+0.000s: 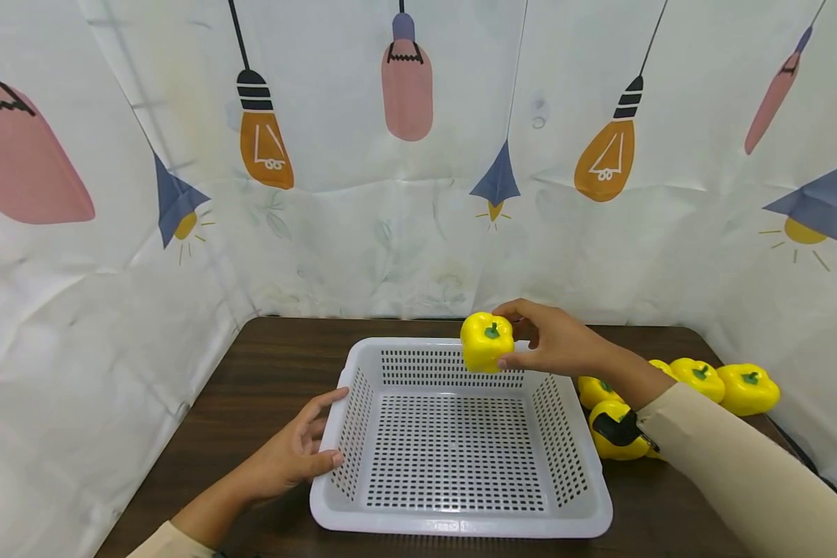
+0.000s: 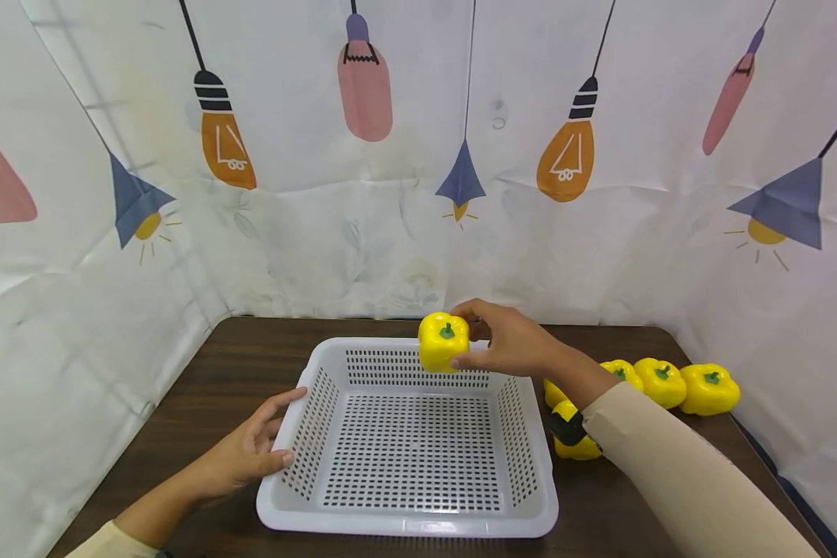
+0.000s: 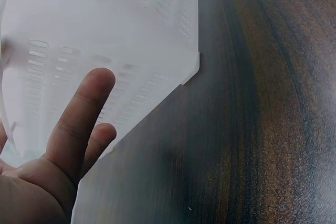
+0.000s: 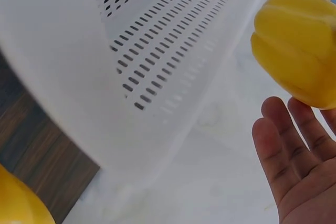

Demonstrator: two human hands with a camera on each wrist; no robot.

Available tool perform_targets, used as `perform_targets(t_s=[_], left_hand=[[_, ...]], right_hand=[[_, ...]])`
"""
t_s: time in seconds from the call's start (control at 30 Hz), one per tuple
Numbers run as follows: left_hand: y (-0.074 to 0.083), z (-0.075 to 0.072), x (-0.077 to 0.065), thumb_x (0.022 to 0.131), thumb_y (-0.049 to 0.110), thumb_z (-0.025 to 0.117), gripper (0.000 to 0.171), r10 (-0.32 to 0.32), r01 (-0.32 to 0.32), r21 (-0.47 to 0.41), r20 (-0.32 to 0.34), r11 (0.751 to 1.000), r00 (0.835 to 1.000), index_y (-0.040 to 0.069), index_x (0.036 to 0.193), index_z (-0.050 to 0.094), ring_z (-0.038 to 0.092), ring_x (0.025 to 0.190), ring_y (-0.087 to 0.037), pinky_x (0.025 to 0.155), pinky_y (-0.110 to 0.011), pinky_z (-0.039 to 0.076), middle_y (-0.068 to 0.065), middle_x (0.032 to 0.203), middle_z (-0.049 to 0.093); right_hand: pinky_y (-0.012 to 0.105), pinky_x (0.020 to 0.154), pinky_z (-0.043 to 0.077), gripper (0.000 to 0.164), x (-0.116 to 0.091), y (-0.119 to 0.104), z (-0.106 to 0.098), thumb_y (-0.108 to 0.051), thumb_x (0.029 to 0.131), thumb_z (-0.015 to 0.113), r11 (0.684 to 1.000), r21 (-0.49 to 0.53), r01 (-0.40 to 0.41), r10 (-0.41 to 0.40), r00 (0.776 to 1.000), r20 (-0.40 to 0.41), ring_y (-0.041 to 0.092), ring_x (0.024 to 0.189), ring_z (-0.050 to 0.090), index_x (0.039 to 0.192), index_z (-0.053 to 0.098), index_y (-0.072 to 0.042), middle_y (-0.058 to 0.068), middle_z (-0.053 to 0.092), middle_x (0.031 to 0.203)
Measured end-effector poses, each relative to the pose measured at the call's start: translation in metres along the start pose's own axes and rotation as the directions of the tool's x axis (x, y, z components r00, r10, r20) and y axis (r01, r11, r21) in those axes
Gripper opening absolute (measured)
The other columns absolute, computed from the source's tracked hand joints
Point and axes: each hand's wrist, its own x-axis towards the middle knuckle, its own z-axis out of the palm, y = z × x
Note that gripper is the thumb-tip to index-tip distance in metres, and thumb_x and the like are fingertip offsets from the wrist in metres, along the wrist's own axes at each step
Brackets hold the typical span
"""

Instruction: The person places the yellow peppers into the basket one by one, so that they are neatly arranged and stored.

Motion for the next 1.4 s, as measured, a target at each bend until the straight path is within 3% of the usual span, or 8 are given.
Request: perform_targets(t_s=[0.93,1.27,1.4], left_hand=[[-0.002,-0.001,0.0,0.097,-0.002,0.063,0.089,-0.001,0.001,-0.011,-0.002,1.0,1.0,0.018,0.161,0.004,0.057,0.119,-0.054,0.087,-0.061,0.057,-0.044,0.143,0.03],[-0.001,-0.001,0.0,0.097,-0.002,0.062,0.089,0.009,-0.009,-0.015,0.008,1.0,1.0,0.017,0.161,0.003,0.055,0.12,-0.056,0.086,-0.062,0.056,-0.045,0.143,0.028],[-0.001,-0.001,0.0,0.097,-0.002,0.063,0.09,0.012,-0.012,-0.011,0.006,1.0,1.0,0.017,0.161,0.003,0.055,0.121,-0.056,0.086,-0.062,0.056,-0.045,0.143,0.028]], right_hand=[[0.044,0.087,0.057,0.075,0.025,-0.012,0.025,-0.047,0.08,0.087,1.0,-0.022,0.011,-0.011,1.0,0.029,0.014,0.106,0.064,0.141,0.052,-0.021,-0.008,0.063,0.127],[0.036,0.084,0.058,0.073,0.034,-0.016,0.034,-0.043,0.08,0.088,1.0,-0.009,0.023,-0.023,0.999,0.037,0.015,0.1,0.064,0.139,0.054,-0.019,-0.009,0.064,0.122],[0.036,0.083,0.057,0.074,0.037,-0.017,0.038,-0.042,0.079,0.089,1.0,-0.006,0.013,-0.013,0.999,0.045,0.021,0.102,0.065,0.14,0.053,-0.019,-0.008,0.065,0.119]])
